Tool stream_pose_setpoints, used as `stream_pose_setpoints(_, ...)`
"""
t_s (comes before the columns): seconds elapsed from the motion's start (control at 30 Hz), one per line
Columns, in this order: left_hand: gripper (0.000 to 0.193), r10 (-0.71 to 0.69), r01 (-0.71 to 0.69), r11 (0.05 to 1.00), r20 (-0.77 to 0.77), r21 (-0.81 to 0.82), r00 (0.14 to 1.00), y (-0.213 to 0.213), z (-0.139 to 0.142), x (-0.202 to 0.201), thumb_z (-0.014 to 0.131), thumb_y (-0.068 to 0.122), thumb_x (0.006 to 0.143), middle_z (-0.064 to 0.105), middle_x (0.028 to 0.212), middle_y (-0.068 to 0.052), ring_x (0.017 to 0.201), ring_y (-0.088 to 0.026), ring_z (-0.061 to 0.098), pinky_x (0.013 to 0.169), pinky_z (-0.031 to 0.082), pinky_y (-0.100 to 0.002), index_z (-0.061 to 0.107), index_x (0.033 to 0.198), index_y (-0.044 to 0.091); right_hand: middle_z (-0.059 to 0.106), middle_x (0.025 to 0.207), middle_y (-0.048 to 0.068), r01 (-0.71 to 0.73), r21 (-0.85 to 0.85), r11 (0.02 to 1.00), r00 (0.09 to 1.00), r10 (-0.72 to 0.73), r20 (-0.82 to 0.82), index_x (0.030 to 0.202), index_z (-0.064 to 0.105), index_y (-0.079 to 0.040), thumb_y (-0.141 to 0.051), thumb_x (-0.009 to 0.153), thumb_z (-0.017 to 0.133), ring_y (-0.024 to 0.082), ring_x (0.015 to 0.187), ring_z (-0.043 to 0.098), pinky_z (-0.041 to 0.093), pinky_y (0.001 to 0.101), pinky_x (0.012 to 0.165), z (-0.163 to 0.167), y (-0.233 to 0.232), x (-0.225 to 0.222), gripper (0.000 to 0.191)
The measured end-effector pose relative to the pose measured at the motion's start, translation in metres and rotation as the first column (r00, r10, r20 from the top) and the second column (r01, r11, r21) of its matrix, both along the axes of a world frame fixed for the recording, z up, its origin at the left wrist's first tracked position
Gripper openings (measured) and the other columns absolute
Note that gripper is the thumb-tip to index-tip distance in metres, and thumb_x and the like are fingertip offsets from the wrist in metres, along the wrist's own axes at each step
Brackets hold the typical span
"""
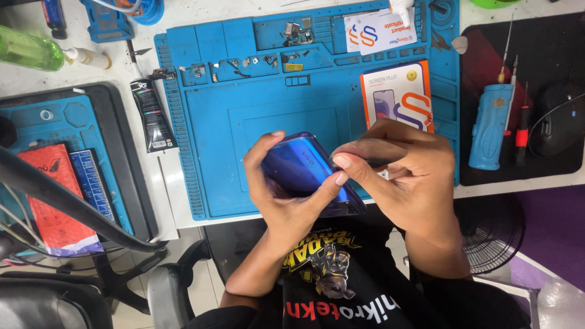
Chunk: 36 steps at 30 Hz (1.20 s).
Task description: The person holds a smartphone and heats its back edge with a heat gun, then slides a plastic card along the seam to pry the back cover loose. They spray liquid from an aerosol can onto the card and continue working the seam, then use a screwdriver to pry along the phone's edge on the mat.
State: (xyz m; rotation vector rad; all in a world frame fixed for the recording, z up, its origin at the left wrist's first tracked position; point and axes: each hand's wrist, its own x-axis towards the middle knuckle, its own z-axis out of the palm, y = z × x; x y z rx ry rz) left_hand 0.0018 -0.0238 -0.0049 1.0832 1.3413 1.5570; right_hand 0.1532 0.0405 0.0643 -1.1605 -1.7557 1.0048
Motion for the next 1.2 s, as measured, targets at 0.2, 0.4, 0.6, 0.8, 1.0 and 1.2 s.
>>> stream_pose_setpoints(0.2, 0.085, -0.015, 0.015, 1.0, 0.045, 0.0, 0.999, 0.0006, 0.0021, -0.0022, 0.094, 0.004, 0.083, 0.051, 0.133, -0.011, 0.109, -0.016, 0.066, 0.09, 0.061, -0.03, 0.039, 0.148, 0.005, 0.073, 0.089, 0.009, -0.08, 0.024, 0.997, 0.995, 0.081, -0.065, 0.101, 0.073, 0.002, 0.002, 0.094, 0.079, 0.011, 0.072, 0.068, 0.051, 0.021, 0.062, -0.0019, 0.0013, -0.0003, 0.009)
stream_pose_setpoints(0.4, 0.087, -0.005, 0.006, 1.0, 0.116, -0.007, 0.993, -0.0016, 0.0037, -0.0004, 0.094, 0.004, 0.084, 0.057, 0.127, -0.012, 0.106, -0.015, 0.067, 0.087, 0.062, -0.03, 0.035, 0.148, 0.007, 0.071, 0.1, 0.012, -0.053, -0.329, 0.943, 0.893, -0.103, -0.438, 0.105, 0.068, 0.008, 0.006, 0.097, 0.071, 0.015, 0.087, 0.073, 0.063, 0.0274, 0.076, -0.0054, -0.0028, -0.0024, 0.009)
stream_pose_setpoints(0.6, 0.086, 0.003, 0.003, 0.999, 0.123, -0.048, 0.992, -0.0031, 0.0024, 0.0035, 0.093, 0.004, 0.084, 0.056, 0.126, -0.011, 0.104, -0.014, 0.066, 0.087, 0.061, -0.03, 0.035, 0.148, 0.008, 0.075, 0.09, 0.012, 0.007, 0.047, 0.999, 0.995, -0.002, -0.099, 0.096, 0.066, 0.001, 0.004, 0.095, 0.079, 0.012, 0.067, 0.066, 0.046, 0.0209, 0.055, -0.0041, -0.0006, -0.0018, 0.013)
stream_pose_setpoints(0.8, 0.086, 0.014, -0.013, 0.999, 0.019, -0.039, 1.0, -0.0008, 0.0016, 0.0022, 0.094, 0.004, 0.083, 0.048, 0.134, -0.009, 0.11, -0.014, 0.062, 0.091, 0.06, -0.03, 0.037, 0.148, 0.006, 0.073, 0.085, 0.01, 0.063, 0.043, 0.997, 0.998, -0.064, 0.01, 0.094, 0.074, 0.001, 0.002, 0.091, 0.083, 0.01, 0.058, 0.06, 0.039, 0.0217, 0.05, 0.0006, -0.0022, -0.005, 0.01)
stream_pose_setpoints(1.0, 0.085, -0.013, 0.018, 0.998, 0.073, -0.063, 0.997, -0.0005, 0.003, 0.0003, 0.093, 0.005, 0.083, 0.05, 0.137, -0.01, 0.107, -0.014, 0.064, 0.093, 0.061, -0.032, 0.037, 0.147, 0.005, 0.072, 0.086, 0.01, 0.044, 0.036, 0.998, 0.998, -0.045, 0.035, 0.099, 0.075, 0.001, -0.001, 0.091, 0.083, 0.013, 0.065, 0.066, 0.045, 0.0226, 0.056, 0.0017, -0.0038, -0.0045, 0.011)
stream_pose_setpoints(1.2, 0.085, -0.012, 0.015, 0.999, 0.077, -0.034, 0.997, -0.0014, 0.0037, 0.0004, 0.093, 0.004, 0.085, 0.05, 0.135, -0.01, 0.111, -0.015, 0.064, 0.092, 0.061, -0.03, 0.036, 0.149, 0.006, 0.073, 0.086, 0.01, -0.015, 0.002, 1.0, 0.999, 0.016, -0.037, 0.095, 0.073, 0.002, 0.0, 0.092, 0.082, 0.011, 0.065, 0.066, 0.046, 0.0217, 0.056, -0.0017, -0.0005, -0.0046, 0.009)
